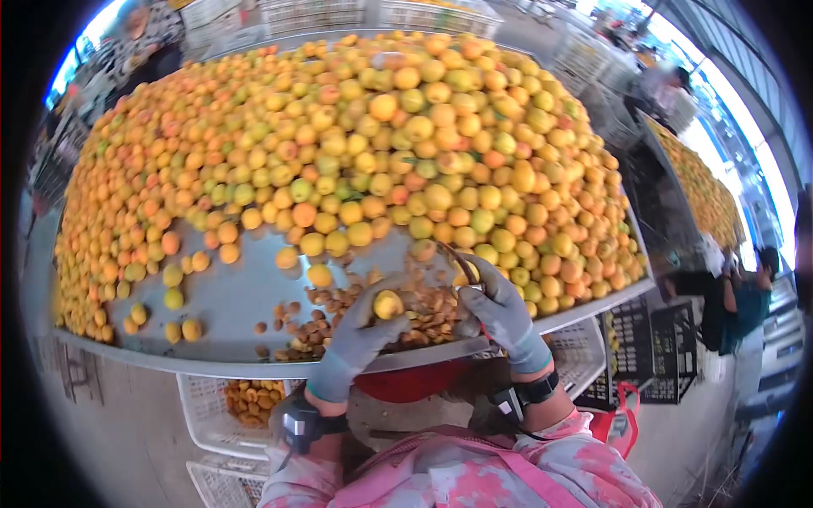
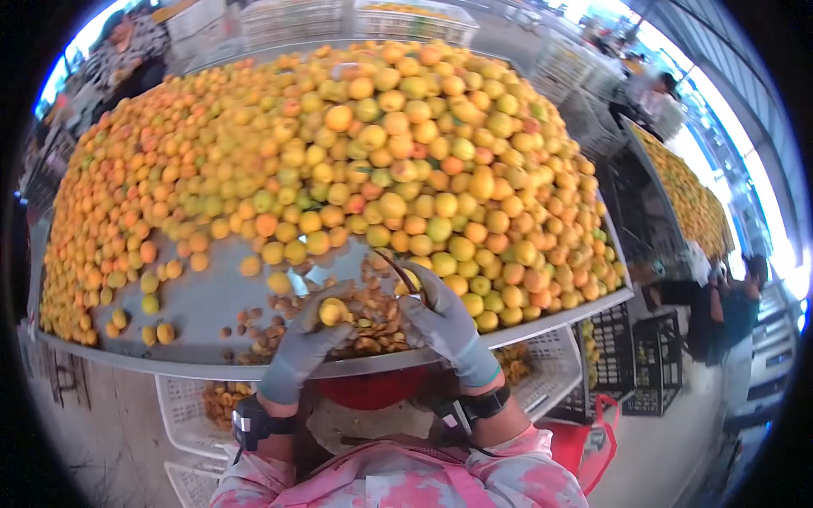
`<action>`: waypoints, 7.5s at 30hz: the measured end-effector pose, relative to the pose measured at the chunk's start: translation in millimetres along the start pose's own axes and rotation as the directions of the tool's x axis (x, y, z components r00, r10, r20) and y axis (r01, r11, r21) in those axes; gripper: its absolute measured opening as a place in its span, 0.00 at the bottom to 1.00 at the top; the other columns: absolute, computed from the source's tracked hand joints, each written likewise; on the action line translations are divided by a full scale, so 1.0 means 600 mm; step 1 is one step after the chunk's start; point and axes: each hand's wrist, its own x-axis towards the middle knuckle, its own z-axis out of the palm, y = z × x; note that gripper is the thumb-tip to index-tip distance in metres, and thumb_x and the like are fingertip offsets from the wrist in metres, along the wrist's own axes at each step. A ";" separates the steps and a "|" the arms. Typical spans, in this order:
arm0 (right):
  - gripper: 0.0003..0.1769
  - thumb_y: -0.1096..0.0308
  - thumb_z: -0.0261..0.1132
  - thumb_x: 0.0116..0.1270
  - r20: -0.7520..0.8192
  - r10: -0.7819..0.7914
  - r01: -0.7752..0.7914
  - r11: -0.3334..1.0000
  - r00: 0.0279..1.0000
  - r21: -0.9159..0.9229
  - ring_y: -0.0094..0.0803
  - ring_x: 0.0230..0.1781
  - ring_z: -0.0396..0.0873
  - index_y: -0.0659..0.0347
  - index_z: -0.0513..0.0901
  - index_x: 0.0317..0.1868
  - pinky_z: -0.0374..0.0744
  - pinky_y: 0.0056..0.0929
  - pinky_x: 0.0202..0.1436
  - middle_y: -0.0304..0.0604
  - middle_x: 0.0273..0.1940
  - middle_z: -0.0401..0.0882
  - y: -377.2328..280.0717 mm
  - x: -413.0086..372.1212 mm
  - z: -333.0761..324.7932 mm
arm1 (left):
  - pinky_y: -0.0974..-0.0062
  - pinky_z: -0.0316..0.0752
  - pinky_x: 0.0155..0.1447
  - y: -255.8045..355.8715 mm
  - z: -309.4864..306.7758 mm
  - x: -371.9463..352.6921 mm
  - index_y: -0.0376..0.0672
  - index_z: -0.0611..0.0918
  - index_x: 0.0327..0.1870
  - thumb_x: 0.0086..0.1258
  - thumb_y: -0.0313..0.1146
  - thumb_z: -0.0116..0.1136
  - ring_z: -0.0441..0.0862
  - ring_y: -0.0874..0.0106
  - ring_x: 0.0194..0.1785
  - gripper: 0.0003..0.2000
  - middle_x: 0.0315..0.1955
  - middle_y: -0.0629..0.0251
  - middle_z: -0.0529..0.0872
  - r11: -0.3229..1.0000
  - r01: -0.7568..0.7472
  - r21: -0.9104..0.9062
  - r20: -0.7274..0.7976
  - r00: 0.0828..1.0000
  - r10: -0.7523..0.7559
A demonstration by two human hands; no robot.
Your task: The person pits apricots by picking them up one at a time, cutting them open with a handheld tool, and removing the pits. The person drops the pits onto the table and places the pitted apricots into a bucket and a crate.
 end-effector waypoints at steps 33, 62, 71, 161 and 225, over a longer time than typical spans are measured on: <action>0.32 0.49 0.62 0.68 -0.141 -0.322 0.220 0.848 0.936 -0.481 0.42 0.44 0.80 0.60 0.70 0.65 0.75 0.35 0.52 0.51 0.39 0.81 0.039 -0.024 0.055 | 0.67 0.78 0.54 -0.045 0.035 -0.005 0.35 0.77 0.55 0.51 0.38 0.73 0.83 0.64 0.48 0.30 0.44 0.56 0.84 0.861 -0.301 0.411 -0.021 0.941 0.339; 0.16 0.67 0.54 0.72 0.059 0.149 -0.159 0.955 0.987 0.252 0.15 0.20 0.74 0.61 0.72 0.58 0.74 0.15 0.20 0.33 0.32 0.78 0.046 0.062 0.114 | 0.76 0.76 0.41 -0.005 0.003 -0.011 0.33 0.75 0.55 0.64 0.33 0.66 0.78 0.75 0.34 0.21 0.32 0.64 0.81 0.792 -0.184 0.582 -0.264 0.879 0.398; 0.19 0.66 0.55 0.71 0.073 0.133 -0.128 0.989 0.988 -0.070 0.18 0.18 0.76 0.60 0.72 0.61 0.73 0.18 0.18 0.34 0.25 0.77 0.042 0.061 0.089 | 0.85 0.75 0.43 0.020 -0.013 -0.011 0.41 0.63 0.72 0.72 0.34 0.58 0.77 0.82 0.44 0.29 0.57 0.63 0.78 0.973 -0.220 0.077 -0.325 0.917 0.233; 0.25 0.70 0.69 0.61 -0.044 -0.064 0.077 0.891 0.997 0.448 0.30 0.40 0.80 0.58 0.71 0.58 0.82 0.28 0.40 0.39 0.45 0.77 0.099 0.073 0.124 | 0.67 0.75 0.56 -0.139 0.001 -0.001 0.40 0.77 0.55 0.55 0.34 0.69 0.81 0.67 0.52 0.25 0.47 0.58 0.84 0.949 -0.121 0.292 -0.301 0.930 0.211; 0.10 0.65 0.70 0.51 0.768 -0.315 0.642 0.750 0.558 -0.159 0.46 0.26 0.77 0.56 0.82 0.34 0.74 0.33 0.30 0.45 0.26 0.77 0.013 0.086 0.159 | 0.72 0.80 0.51 -0.046 -0.040 -0.056 0.42 0.81 0.48 0.65 0.30 0.64 0.83 0.70 0.45 0.12 0.43 0.62 0.85 0.762 -0.638 0.113 0.100 0.770 0.630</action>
